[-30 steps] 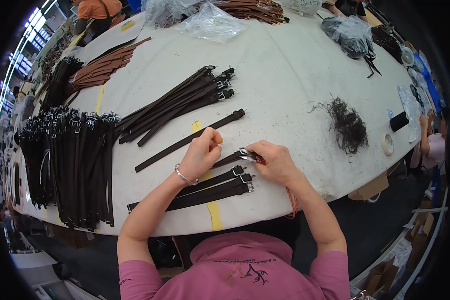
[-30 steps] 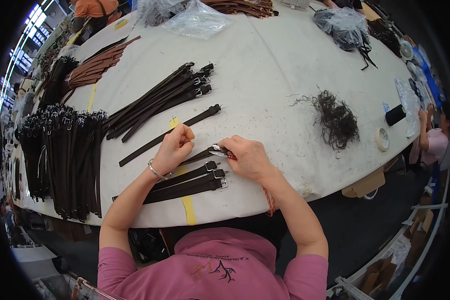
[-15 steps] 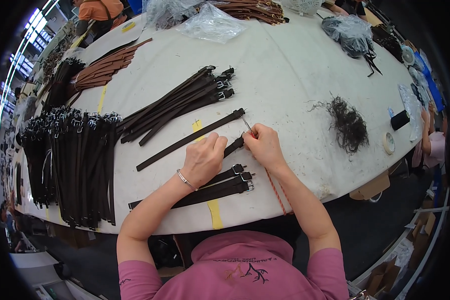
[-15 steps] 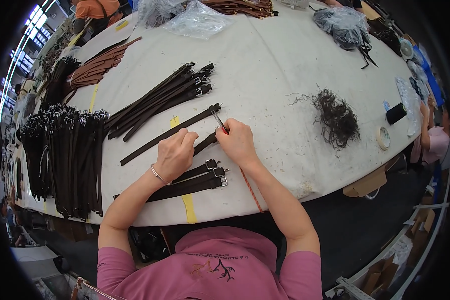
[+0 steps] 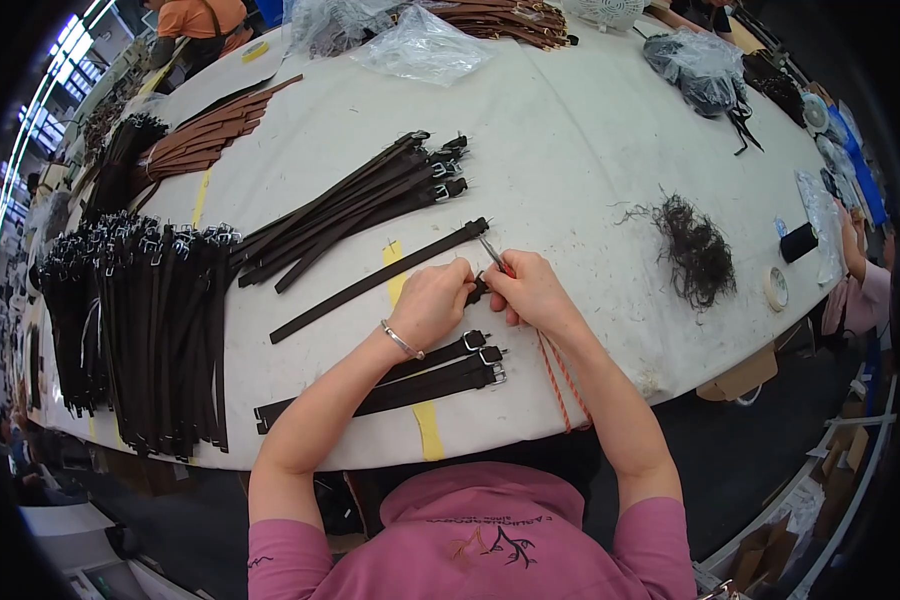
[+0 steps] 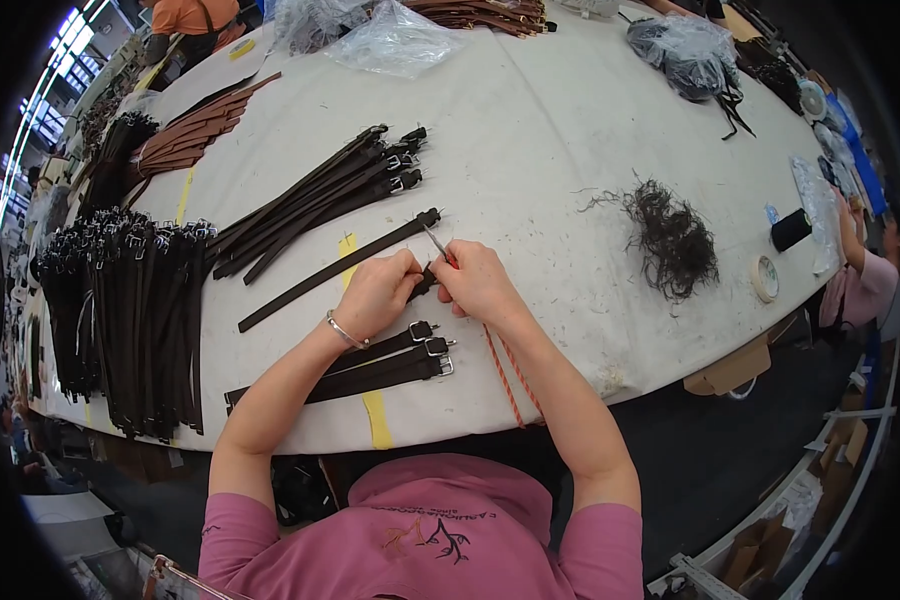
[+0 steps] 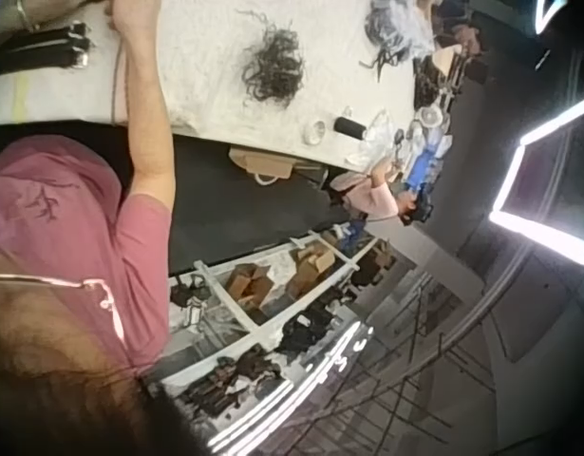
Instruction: Manually attaching buckles and trimming excess leather from belts at a workshop table.
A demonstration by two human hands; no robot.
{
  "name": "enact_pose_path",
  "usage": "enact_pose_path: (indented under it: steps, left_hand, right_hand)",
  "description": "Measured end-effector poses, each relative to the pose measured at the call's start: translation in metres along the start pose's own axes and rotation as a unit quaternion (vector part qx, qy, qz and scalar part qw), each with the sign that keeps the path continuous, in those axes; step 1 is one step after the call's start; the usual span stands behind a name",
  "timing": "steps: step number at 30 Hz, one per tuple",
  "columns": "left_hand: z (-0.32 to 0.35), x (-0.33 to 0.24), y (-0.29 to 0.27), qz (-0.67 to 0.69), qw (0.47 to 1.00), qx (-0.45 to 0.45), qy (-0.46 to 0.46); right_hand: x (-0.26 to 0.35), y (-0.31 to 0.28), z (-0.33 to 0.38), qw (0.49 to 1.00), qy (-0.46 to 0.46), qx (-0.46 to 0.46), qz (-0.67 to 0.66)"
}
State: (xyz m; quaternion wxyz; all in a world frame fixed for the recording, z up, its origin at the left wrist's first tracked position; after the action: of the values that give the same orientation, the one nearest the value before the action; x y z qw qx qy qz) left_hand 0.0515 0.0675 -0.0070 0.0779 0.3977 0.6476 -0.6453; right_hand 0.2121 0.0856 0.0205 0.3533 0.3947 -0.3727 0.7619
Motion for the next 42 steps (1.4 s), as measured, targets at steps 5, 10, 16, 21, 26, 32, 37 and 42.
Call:
enact_pose_path:
  steps: [5,10,16,21,26,32,37,42]
  left_hand:
    - [0.008,0.0,0.002,-0.031,0.998,-0.051,0.018]
    - [0.009,0.001,0.002,0.002,0.997,-0.066,0.043]
    - [0.011,0.0,0.004,0.021,0.994,-0.097,0.046]
    - [0.012,-0.001,0.004,0.01,0.993,-0.107,0.059]
    - [0.012,-0.002,0.004,0.008,0.992,-0.11,0.06]
    - [0.013,-0.002,0.004,0.007,0.993,-0.102,0.057]
    - [0.012,-0.001,0.005,-0.003,0.993,-0.101,0.066]
    - [0.013,-0.001,0.005,-0.029,0.995,-0.076,0.065]
  right_hand:
    - [-0.001,0.005,0.023,0.957,-0.144,-0.125,0.219]
    - [-0.014,0.01,0.041,0.922,-0.18,-0.114,0.322]
    - [-0.01,0.014,0.042,0.903,-0.177,-0.104,0.379]
    - [-0.008,0.016,0.043,0.881,-0.189,-0.11,0.42]
    - [-0.008,0.017,0.042,0.882,-0.191,-0.111,0.416]
    - [-0.006,0.017,0.043,0.899,-0.167,-0.113,0.389]
    - [-0.008,0.016,0.041,0.891,-0.179,-0.117,0.4]
    - [-0.012,0.016,0.037,0.884,-0.209,-0.119,0.4]
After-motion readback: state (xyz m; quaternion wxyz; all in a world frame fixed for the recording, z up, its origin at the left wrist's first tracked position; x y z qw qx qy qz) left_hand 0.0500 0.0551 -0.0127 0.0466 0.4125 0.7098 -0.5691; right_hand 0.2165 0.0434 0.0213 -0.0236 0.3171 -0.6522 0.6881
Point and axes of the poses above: each hand's wrist, its own z-axis away from the middle knuckle, its own y-axis out of the palm, x = y × z, the point moved 1 cm from there along -z, towards the middle knuckle, and after that the axes turned 4 degrees about x, right-handed, at the moved point
